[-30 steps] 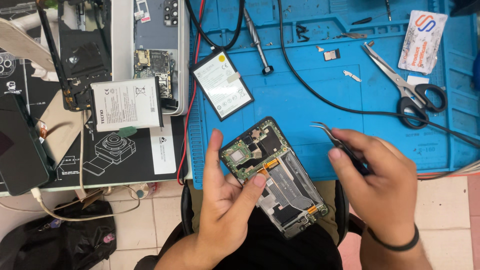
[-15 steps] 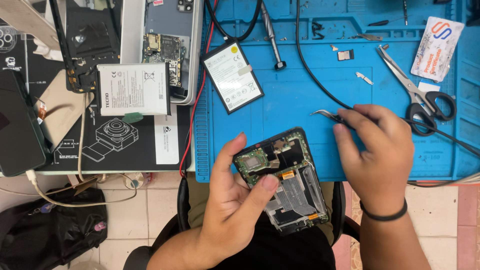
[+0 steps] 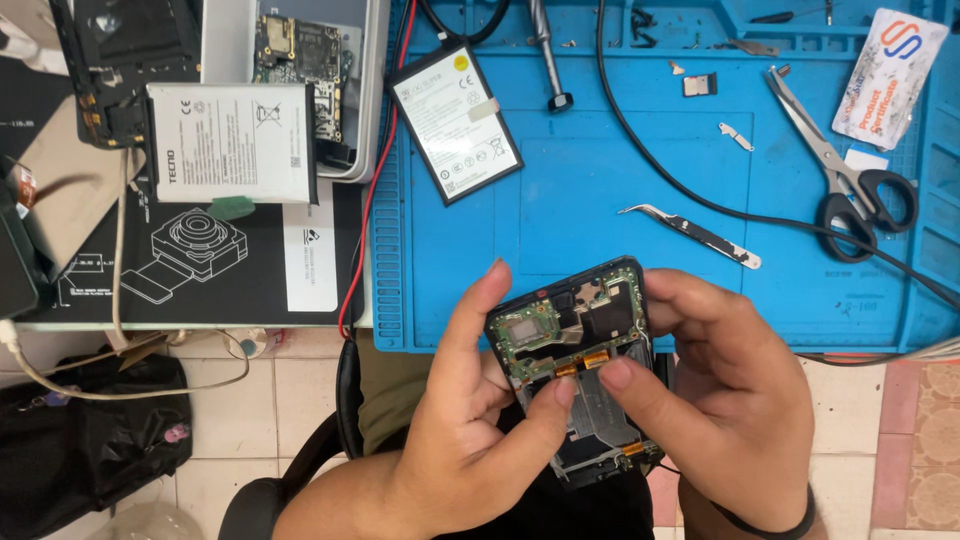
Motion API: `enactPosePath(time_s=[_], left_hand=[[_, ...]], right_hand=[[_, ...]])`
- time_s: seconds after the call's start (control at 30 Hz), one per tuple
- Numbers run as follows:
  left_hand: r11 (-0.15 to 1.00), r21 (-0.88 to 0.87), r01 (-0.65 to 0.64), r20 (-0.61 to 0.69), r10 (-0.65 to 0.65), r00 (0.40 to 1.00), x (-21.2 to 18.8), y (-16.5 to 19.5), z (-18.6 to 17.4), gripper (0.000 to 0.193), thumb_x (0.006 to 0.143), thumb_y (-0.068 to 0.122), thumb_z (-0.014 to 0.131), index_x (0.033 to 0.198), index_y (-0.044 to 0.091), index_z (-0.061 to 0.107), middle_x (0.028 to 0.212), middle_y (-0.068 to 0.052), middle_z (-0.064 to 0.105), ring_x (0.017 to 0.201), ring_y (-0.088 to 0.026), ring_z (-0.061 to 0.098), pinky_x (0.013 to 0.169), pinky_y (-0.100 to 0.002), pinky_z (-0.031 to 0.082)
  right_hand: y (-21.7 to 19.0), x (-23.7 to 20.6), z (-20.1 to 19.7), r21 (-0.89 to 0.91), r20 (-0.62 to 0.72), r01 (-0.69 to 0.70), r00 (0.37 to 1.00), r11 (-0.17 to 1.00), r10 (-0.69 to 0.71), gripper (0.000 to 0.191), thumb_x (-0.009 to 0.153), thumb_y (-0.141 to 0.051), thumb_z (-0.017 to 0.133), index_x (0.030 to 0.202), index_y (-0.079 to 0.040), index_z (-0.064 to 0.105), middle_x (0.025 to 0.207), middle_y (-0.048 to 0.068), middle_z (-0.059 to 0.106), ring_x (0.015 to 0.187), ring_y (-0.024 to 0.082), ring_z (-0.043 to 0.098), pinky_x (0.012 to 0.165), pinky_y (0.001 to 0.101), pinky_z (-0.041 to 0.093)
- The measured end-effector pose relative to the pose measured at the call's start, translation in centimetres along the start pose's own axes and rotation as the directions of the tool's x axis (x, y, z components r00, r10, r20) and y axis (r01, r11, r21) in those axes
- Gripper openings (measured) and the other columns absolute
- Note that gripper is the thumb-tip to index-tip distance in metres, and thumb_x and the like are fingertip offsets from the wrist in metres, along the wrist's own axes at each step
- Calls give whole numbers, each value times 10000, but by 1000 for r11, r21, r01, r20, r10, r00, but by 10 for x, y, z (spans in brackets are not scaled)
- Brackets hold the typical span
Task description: The person pries open a disassembled smartphone on a blue repair mat, using a metal pry tool to lift the battery and internal board, then separates the mid-frame from the rear housing and wipes a removed component with a tissue before setting it on the mat.
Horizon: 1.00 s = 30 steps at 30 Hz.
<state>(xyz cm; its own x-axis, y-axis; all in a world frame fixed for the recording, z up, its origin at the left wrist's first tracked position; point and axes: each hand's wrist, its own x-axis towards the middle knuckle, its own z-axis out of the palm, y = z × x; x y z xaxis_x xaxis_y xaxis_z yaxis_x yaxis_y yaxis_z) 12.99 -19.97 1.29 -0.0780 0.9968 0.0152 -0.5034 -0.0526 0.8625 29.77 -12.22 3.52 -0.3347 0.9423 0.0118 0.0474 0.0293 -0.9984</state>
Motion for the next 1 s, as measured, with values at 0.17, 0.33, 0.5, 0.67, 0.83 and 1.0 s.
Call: enactPosePath(time_s=[0.17,0.33,0.5,0.67,0.83,1.0], left_hand=[[998,-51,37,-21,-38,999,0,1,1,884,1044,-131,550,1689,20,-35,1485,-229,575,1345,-210,602,1152,-326,462],[997,-53,57,-29,-59,998,0,2,2,917,1033,-130,557,1687,24,-68,1505,-240,560,1367,-216,589,1170,-336,454],[995,-49,87,-42,-89,995,-1,2,4,938,1019,-132,565,1681,27,-80,1487,-250,574,1347,-224,603,1140,-333,461],[995,-49,82,-32,-83,996,-3,2,4,936,1024,-134,565,1686,26,-77,1491,-256,578,1355,-227,604,1154,-334,454],[997,-47,68,-17,-68,998,-3,0,5,929,1027,-135,565,1683,24,-74,1500,-255,572,1369,-235,602,1167,-338,453],[996,-37,80,-20,-80,997,-3,-3,6,915,1019,-140,564,1680,4,-51,1508,-262,566,1383,-247,595,1179,-345,440]], right_hand=[[-2,-1,5,14,-22,-58,998,998,58,667,817,140,753,1434,69,511,1146,146,696,1082,161,677,930,280,556],[-3,-4,5,-30,-42,-86,995,996,85,706,801,151,752,1458,79,507,1124,144,685,1073,157,669,919,280,557],[1,-4,-1,-43,15,-18,1000,999,19,696,825,148,740,1467,78,480,1171,163,697,1104,166,680,963,295,566],[4,-6,-3,-28,11,-16,1000,999,16,689,832,150,733,1471,87,480,1183,180,706,1104,178,691,959,302,571],[5,-9,-4,-43,-9,-10,1000,999,10,686,831,149,737,1466,85,484,1187,180,700,1110,180,688,969,302,566],[8,-10,-6,-30,-18,-4,1000,1000,3,688,831,151,745,1464,76,488,1174,166,686,1110,175,681,970,304,568]])
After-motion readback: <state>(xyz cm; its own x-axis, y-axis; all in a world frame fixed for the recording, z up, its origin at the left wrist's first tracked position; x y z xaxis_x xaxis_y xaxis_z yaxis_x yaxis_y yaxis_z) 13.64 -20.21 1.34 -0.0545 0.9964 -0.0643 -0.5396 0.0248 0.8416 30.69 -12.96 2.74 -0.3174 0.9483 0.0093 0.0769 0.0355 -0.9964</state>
